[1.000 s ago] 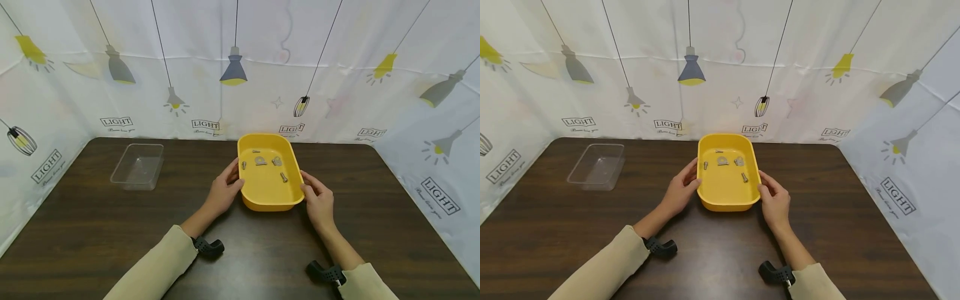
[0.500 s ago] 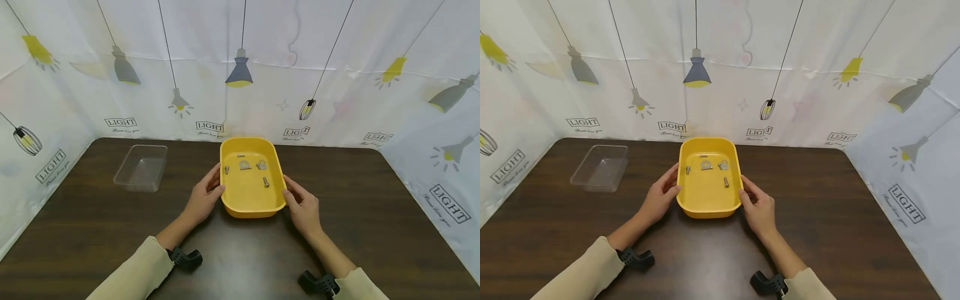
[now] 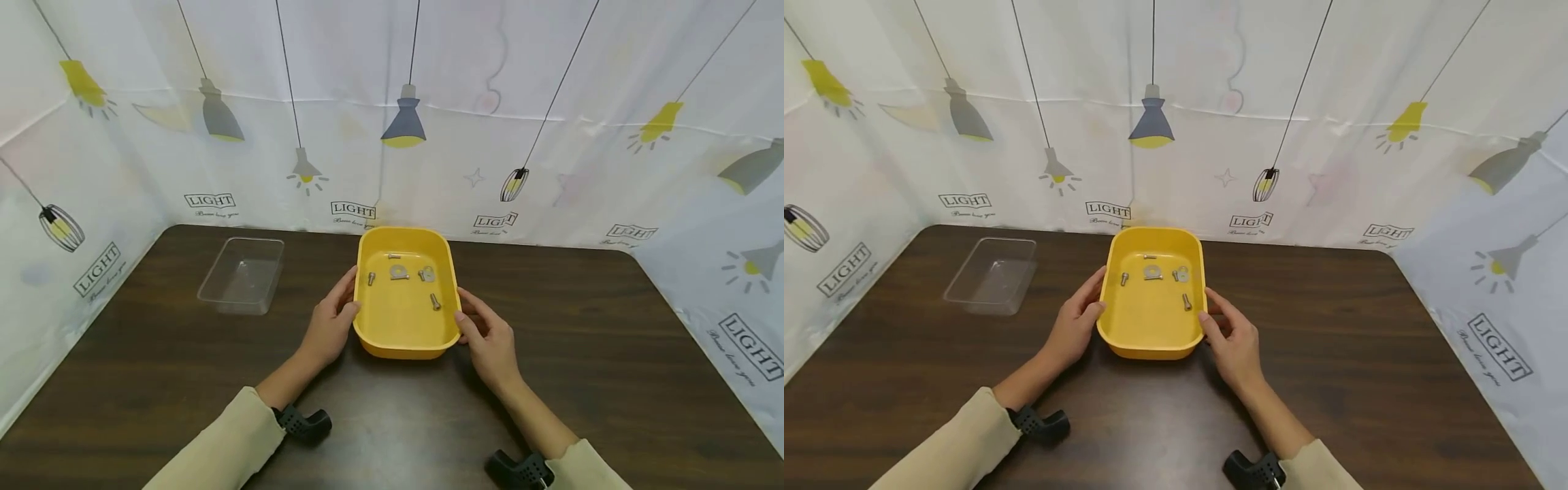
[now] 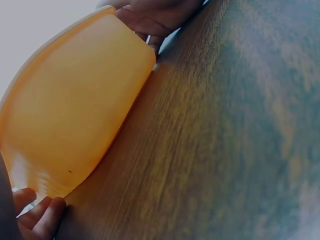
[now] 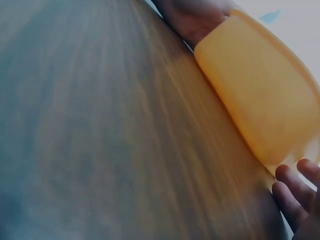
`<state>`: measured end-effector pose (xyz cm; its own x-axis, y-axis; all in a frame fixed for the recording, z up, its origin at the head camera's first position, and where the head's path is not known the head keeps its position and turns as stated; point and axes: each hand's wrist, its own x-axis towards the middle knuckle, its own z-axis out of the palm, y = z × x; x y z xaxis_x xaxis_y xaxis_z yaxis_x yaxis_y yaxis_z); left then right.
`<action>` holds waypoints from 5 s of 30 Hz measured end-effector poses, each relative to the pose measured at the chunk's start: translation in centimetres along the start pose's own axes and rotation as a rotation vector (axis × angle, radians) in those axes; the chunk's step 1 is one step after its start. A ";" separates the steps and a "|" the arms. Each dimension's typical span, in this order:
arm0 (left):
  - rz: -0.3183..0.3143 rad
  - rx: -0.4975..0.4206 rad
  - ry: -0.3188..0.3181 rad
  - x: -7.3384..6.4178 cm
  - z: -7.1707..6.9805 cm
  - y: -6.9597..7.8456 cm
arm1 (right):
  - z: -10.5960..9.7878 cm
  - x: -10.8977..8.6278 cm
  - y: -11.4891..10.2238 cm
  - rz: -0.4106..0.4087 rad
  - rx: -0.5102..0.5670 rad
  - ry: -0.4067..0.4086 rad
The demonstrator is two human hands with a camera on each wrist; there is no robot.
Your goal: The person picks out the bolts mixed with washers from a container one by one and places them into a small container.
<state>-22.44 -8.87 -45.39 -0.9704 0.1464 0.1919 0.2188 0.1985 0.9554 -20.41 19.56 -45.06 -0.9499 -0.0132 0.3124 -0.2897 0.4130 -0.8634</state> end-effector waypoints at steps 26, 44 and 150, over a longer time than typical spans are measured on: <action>-0.007 0.013 -0.014 0.4 -0.4 0.0 | -0.5 4.6 2.0 -0.318 -0.190 -0.085; -0.006 0.061 -0.008 0.4 -0.3 -0.1 | -0.8 4.1 1.8 -0.356 -0.240 -0.101; -0.425 1.222 -0.385 11.3 0.7 8.1 | -0.3 4.5 -1.1 0.299 0.258 -0.042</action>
<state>-31.53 -4.92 -35.63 -0.9394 0.0790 -0.3335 0.0568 0.9955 0.0757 -24.37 19.37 -42.59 -0.9992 0.0338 0.0207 -0.0150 0.1617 -0.9867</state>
